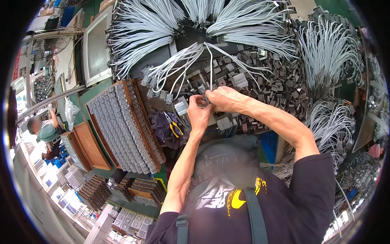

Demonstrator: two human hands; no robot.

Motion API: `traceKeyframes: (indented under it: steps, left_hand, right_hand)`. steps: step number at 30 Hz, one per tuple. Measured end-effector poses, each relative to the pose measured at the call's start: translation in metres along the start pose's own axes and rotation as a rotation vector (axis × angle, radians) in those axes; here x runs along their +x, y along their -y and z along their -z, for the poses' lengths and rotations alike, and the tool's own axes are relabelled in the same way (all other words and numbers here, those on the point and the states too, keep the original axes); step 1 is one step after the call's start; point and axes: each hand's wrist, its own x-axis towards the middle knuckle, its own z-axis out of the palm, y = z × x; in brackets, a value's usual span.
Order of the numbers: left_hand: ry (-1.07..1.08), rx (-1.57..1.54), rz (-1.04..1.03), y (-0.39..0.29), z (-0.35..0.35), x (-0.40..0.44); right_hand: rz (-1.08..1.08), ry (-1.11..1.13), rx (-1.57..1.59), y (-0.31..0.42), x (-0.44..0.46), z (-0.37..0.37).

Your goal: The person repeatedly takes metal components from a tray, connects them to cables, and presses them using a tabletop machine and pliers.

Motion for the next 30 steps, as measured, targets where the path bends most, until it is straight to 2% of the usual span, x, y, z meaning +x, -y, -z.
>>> traceKeyframes:
  steps: [1, 3, 7, 8, 10, 11, 12, 13, 14, 15, 16, 18, 22, 24, 26, 28, 30]
  left_hand:
    - [0.005, 0.001, 0.001, 0.005, -0.002, 0.002]
    - [-0.113, 0.193, -0.099, 0.007, -0.013, 0.011]
    - [-0.146, 0.185, -0.134, 0.005, -0.016, 0.017]
    - [-0.141, 0.179, -0.113, 0.007, -0.015, 0.017]
    - [-0.138, 0.164, -0.1, 0.004, -0.014, 0.019]
    - [-0.127, 0.158, -0.091, 0.002, -0.012, 0.017]
    - [-0.115, 0.153, -0.081, 0.0, -0.011, 0.015]
    - [-0.11, 0.157, -0.047, -0.003, -0.011, 0.015]
    - [-0.12, 0.153, -0.05, -0.003, -0.013, 0.017]
    - [-0.124, 0.155, -0.07, -0.003, -0.015, 0.018]
    - [-0.12, 0.166, -0.089, 0.0, -0.014, 0.017]
    - [-0.106, 0.184, -0.073, 0.002, -0.012, 0.018]
    - [-0.047, 0.107, -0.17, -0.001, 0.008, 0.011]
    - [-0.016, -0.058, -0.146, -0.007, 0.033, 0.009]
    - [-0.067, -0.193, -0.087, -0.032, 0.078, 0.007]
    - [-0.249, -0.162, -0.261, -0.036, 0.132, 0.018]
    - [-0.417, -0.142, -0.255, -0.032, 0.198, 0.033]
  right_hand:
    - [-0.005, 0.0, 0.002, -0.003, 0.004, -0.01]
    - [-0.018, -0.022, -0.02, -0.008, 0.014, -0.02]
    - [-0.003, -0.091, -0.108, -0.011, 0.012, -0.024]
    - [0.0, -0.125, -0.049, -0.01, 0.008, -0.029]
    - [-0.027, -0.238, -0.061, 0.0, -0.004, -0.028]
    - [-0.043, -0.334, 0.042, 0.004, -0.02, -0.02]
    - [-0.066, -0.542, 0.004, 0.005, -0.035, -0.004]
    - [-0.156, -0.774, 0.036, -0.012, -0.049, 0.0]
    - [-0.449, -0.75, -0.039, -0.037, -0.062, 0.002]
    - [-0.586, -0.748, -0.083, -0.06, -0.07, -0.001]
    - [-0.64, -0.58, -0.183, -0.087, -0.077, -0.012]
    - [-0.592, -0.597, -0.162, -0.106, -0.085, -0.026]
    - [-0.749, -0.815, -0.051, -0.095, -0.084, -0.026]
    - [-0.765, -0.735, 0.173, -0.097, -0.092, -0.023]
    - [-0.804, -0.506, 1.032, -0.083, -0.103, -0.003]
    - [-0.699, -0.514, 1.144, -0.062, -0.108, 0.012]
    - [-0.644, -0.561, 1.124, -0.039, -0.107, 0.014]
